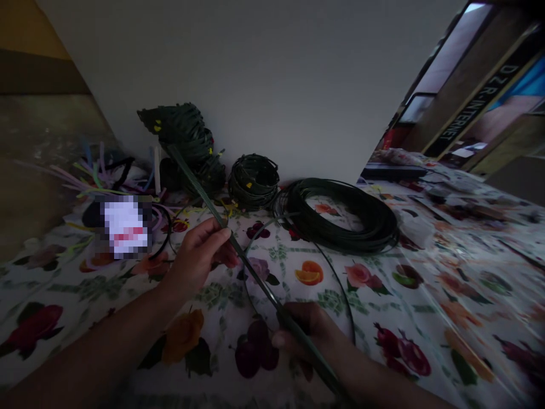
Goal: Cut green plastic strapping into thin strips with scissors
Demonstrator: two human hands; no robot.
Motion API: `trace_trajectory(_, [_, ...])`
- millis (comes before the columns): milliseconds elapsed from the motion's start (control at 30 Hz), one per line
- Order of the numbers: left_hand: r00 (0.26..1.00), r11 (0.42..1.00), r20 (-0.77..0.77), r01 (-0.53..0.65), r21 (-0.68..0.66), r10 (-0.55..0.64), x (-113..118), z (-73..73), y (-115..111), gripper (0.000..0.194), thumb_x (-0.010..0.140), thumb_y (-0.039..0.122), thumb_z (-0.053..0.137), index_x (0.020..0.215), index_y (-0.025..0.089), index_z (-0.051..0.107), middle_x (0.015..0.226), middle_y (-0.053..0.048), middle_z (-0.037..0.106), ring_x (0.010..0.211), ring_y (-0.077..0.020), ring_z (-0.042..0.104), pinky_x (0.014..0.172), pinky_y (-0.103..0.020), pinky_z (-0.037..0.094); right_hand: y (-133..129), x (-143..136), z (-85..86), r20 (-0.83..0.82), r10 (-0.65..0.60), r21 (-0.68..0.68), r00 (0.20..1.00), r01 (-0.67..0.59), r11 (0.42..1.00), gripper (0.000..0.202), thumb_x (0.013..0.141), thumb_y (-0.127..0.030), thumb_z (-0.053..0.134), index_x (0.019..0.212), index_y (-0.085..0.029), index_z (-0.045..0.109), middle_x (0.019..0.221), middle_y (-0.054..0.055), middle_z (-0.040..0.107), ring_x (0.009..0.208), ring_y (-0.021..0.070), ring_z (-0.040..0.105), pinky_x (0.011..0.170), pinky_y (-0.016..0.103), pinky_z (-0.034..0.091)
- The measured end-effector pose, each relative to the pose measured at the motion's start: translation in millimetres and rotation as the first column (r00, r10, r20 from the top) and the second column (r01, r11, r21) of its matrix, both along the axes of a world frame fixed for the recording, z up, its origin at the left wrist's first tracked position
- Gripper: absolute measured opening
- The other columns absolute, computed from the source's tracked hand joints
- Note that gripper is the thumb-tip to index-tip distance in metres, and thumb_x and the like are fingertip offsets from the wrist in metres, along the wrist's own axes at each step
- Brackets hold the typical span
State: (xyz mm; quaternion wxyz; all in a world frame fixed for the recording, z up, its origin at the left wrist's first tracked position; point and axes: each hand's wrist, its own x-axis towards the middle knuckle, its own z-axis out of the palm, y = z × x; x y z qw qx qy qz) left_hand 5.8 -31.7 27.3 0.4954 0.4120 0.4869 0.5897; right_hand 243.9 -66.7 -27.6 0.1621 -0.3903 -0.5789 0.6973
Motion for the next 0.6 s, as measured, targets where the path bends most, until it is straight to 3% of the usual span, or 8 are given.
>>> trace_trajectory(233, [0.985,0.976,-0.079,-0.136,0.170,0.151,-28,0.8,12,0.018,0.077,0.033,0.074,0.078,0.020,0.061,0.062,0.004,0.066,0.041,-0.0101,0.060,0.040,-0.019,0.046,1,0,10.5,0.120,0.044,0.007,0.992,-0.045,0.999,0.042,0.075,-0.053,0.074,0.075,-0.016,0.055,0.062,-0.002,0.055,0.048,0.0074,0.045,0.042,0.018,0.036])
trace_trajectory(433, [0.989,0.998,-0.140,-0.031,0.048,0.038,-11,-3.2,2,0.024,0.079,0.040,0.072,0.081,0.019,0.059,0.055,0.004,0.062,0.043,-0.0137,0.063,0.042,-0.021,0.051,2,3,14.8,0.114,0.069,0.075,0.991,-0.078,0.994,0.035,0.076,-0.047,0.074,0.080,-0.014,0.062,0.072,0.002,0.064,0.063,0.0127,0.054,0.051,0.020,0.037])
trace_trajectory(600, [0.986,1.000,-0.166,-0.017,0.016,0.019,-3,-3.2,-2,0.023,0.079,0.039,0.070,0.079,0.020,0.058,0.055,0.003,0.064,0.043,-0.0153,0.064,0.042,-0.022,0.051,2,1,13.2,0.099,0.022,0.060,0.995,-0.028,0.998,0.040,0.074,-0.049,0.077,0.075,-0.014,0.059,0.067,0.001,0.059,0.057,0.0104,0.049,0.047,0.019,0.034])
